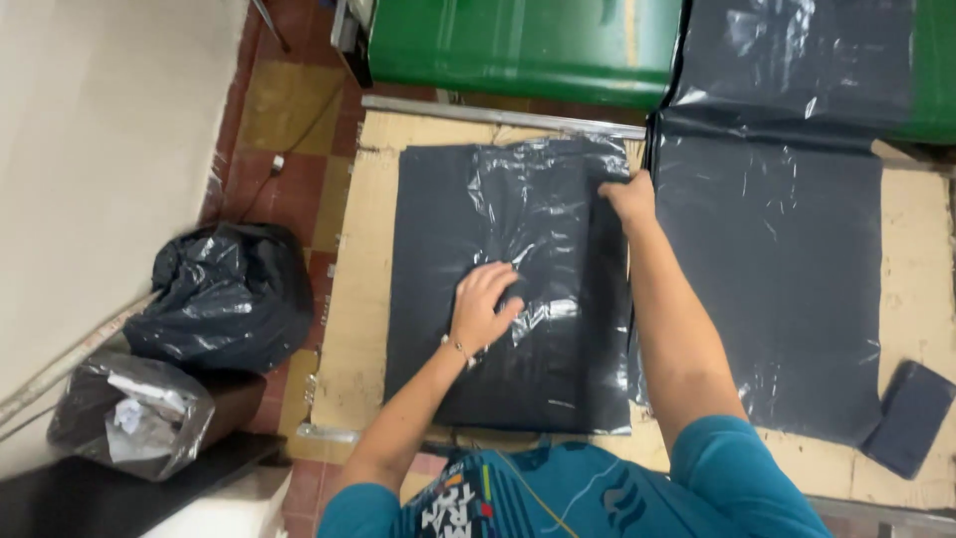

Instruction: Catching plastic bags from a machine, folding them into rectangles, and stacking them in a crate

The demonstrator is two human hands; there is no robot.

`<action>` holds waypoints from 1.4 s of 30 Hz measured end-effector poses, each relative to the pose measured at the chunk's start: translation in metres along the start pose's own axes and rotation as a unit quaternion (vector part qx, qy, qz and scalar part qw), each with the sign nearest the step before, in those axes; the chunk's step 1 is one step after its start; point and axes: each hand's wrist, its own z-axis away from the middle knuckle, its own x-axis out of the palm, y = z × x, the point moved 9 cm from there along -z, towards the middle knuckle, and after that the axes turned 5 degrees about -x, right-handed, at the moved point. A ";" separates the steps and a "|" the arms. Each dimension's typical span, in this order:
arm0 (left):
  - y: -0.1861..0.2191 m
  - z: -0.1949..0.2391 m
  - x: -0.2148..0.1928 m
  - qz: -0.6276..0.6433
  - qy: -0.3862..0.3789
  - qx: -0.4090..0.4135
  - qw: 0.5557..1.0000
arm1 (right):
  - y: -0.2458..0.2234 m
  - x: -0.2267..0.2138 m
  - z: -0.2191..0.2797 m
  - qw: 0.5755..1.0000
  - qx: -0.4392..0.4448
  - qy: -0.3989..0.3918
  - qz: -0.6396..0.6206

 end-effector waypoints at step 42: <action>-0.082 0.244 -0.114 0.103 0.003 -0.155 0.983 | 0.120 -0.060 0.446 0.864 -0.466 0.012 0.189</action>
